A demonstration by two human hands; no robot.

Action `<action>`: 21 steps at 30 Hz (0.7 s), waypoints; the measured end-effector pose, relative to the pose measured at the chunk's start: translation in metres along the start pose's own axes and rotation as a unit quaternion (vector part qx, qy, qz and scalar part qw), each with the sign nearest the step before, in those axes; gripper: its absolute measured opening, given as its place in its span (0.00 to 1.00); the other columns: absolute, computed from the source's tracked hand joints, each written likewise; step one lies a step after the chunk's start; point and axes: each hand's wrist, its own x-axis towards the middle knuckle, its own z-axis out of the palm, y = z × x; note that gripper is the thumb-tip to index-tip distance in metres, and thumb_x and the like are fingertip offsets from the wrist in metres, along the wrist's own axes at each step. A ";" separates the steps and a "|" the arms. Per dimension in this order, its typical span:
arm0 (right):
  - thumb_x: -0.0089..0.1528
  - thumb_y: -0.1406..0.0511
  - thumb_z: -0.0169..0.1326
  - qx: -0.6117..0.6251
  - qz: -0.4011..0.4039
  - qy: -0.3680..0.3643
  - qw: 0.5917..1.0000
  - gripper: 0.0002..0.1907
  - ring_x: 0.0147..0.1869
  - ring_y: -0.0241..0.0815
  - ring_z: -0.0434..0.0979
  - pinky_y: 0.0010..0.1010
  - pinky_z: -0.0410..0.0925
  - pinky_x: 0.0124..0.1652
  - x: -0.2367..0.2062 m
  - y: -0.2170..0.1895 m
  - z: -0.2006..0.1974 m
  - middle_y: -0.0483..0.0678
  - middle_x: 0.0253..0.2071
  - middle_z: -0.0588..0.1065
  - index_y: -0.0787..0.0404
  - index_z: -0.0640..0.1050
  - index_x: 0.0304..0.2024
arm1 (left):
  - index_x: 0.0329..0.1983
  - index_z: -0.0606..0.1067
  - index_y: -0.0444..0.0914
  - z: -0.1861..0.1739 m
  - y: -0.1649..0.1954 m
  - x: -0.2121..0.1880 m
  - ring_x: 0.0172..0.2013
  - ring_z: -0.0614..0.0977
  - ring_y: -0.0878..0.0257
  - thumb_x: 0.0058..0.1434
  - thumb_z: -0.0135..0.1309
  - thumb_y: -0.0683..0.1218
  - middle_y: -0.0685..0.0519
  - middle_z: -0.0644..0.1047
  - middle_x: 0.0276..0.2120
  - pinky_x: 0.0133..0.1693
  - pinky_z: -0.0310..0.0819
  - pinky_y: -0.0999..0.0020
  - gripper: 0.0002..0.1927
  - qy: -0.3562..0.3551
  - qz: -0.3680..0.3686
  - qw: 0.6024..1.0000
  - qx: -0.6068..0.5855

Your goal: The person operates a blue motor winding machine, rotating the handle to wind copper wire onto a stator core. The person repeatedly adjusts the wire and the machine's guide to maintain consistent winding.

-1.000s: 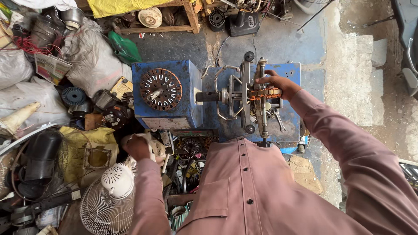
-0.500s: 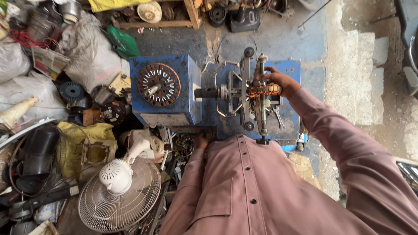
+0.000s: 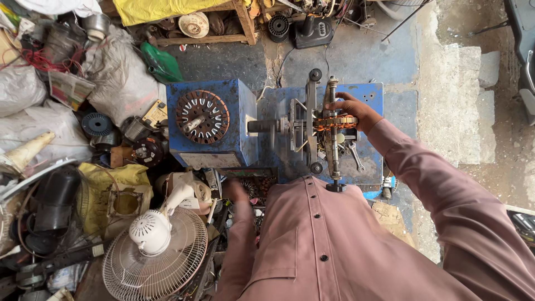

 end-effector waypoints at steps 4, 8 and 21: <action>0.49 0.67 0.68 0.005 0.007 -0.003 1.000 0.48 0.42 0.49 0.82 0.36 0.80 0.38 -0.002 -0.001 0.000 0.59 0.51 0.75 0.59 0.63 0.71 | 0.75 0.54 0.35 -0.021 0.092 0.053 0.72 0.60 0.51 0.66 0.45 0.73 0.43 0.58 0.74 0.71 0.49 0.51 0.48 0.123 0.238 0.963 -0.024; 0.50 0.68 0.68 0.015 0.001 0.002 1.000 0.47 0.43 0.49 0.82 0.37 0.80 0.39 0.001 0.001 0.001 0.59 0.51 0.75 0.58 0.63 0.70 | 0.79 0.48 0.38 -0.024 0.170 0.099 0.76 0.50 0.53 0.60 0.39 0.79 0.46 0.50 0.77 0.71 0.40 0.56 0.57 -0.096 0.159 0.967 0.176; 0.53 0.68 0.66 0.030 0.004 -0.041 0.999 0.42 0.47 0.50 0.83 0.36 0.80 0.42 -0.006 -0.004 0.001 0.57 0.53 0.75 0.57 0.63 0.68 | 0.67 0.66 0.37 -0.010 0.177 0.124 0.59 0.73 0.60 0.61 0.56 0.69 0.53 0.71 0.61 0.61 0.64 0.60 0.42 -0.153 0.132 0.976 0.076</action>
